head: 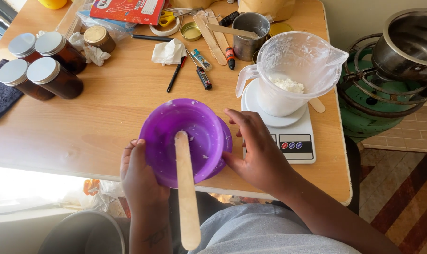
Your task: The person is weighing wax flakes by scraping them from a bowl into a measuring cup on a digital scale and then using a wooden stick to stir material in a metal cup.
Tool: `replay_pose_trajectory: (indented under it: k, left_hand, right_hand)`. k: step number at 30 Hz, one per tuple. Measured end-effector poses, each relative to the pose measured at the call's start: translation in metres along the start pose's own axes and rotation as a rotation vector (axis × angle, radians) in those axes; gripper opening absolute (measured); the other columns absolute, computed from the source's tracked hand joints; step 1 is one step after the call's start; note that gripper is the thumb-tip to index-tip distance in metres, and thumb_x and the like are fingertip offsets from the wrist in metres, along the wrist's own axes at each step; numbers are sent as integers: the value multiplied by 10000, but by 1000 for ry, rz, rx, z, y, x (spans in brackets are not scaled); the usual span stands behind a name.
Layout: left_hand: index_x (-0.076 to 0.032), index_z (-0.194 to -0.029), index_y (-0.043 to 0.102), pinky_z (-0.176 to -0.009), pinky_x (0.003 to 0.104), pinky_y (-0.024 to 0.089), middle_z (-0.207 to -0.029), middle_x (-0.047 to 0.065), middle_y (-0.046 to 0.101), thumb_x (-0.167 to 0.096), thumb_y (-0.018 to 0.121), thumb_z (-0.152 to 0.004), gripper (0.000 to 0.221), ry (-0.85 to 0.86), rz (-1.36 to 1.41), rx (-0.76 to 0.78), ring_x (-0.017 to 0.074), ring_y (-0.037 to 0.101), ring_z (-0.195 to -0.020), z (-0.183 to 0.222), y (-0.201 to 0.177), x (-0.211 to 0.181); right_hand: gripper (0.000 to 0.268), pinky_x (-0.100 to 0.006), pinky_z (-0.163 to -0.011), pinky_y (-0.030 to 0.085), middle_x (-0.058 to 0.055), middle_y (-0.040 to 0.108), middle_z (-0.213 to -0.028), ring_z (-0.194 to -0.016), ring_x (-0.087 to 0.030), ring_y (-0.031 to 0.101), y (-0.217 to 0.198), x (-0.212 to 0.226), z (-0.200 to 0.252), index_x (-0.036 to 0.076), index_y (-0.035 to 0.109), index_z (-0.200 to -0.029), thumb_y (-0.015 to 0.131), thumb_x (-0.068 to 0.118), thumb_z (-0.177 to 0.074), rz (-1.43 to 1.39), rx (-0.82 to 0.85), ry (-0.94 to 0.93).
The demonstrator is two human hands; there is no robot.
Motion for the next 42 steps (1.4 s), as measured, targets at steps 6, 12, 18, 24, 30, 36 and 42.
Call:
replay_pose_trajectory:
  k: [6, 12, 18, 24, 30, 36, 42]
  left_hand:
    - [-170, -960, 551, -624, 261, 471, -850, 9, 583, -202, 565, -876, 91, -64, -148, 41, 136, 558, -752, 10, 11, 3]
    - [-112, -1069, 580, -695, 260, 467, -886, 31, 589, -164, 463, -904, 210, -45, -273, 118, 131, 539, -788, 28, 23, -3]
    - [-189, -1221, 597, -805, 223, 434, -1072, -30, 597, -247, 460, -842, 407, 36, -527, 52, 72, 530, -903, 29, 22, -9]
    - [-121, -1285, 481, -1030, 224, 371, -1267, 7, 523, -110, 511, -816, 470, 60, -246, 141, 112, 470, -1237, -2, 7, 22]
    - [-42, -1053, 643, -728, 251, 478, -886, 72, 643, -58, 560, -814, 253, -126, -71, 112, 164, 591, -815, -20, -1, 53]
    - [-12, -1109, 641, -829, 267, 537, -955, 127, 665, 3, 526, -810, 320, -88, 43, 29, 206, 637, -886, -25, -3, 51]
    - [-16, -1067, 657, -840, 271, 518, -934, 118, 666, 17, 488, -838, 287, -44, 78, 135, 199, 630, -876, -8, 5, 54]
  right_hand:
    - [630, -281, -768, 540, -97, 586, -1133, -945, -183, 597, -4, 9, 4, 44, 416, -1309, 760, 32, -781, -157, -37, -103]
    - [548, -289, -742, 513, -73, 594, -1068, -893, -194, 544, 4, -4, 8, 61, 471, -1264, 717, 39, -775, -78, -3, 1]
    - [451, -276, -729, 508, -99, 572, -995, -953, -198, 578, 4, -14, 12, 33, 537, -1205, 571, -90, -773, -28, -13, 14]
    - [402, -280, -759, 515, -95, 617, -1031, -987, -189, 611, 3, -18, 21, 47, 586, -1177, 482, -65, -805, -142, 54, 126]
    - [303, -279, -641, 515, -92, 653, -780, -704, -190, 639, -14, -10, 38, 27, 645, -854, 429, -144, -727, -245, 29, -28]
    - [259, -308, -505, 489, -91, 641, -751, -611, -217, 615, -9, 10, 59, 18, 608, -937, 498, -124, -751, -335, 222, -289]
    - [655, -305, -499, 397, 14, 527, -661, -548, -167, 519, 6, 14, 56, 187, 396, -1359, 800, 131, -846, -70, 294, -346]
Point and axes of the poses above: each hand's wrist, its own z-axis away from the middle knuckle, its own y-axis out of the palm, x = y × z, the point moved 6 cm from there along -z, towards the middle knuckle
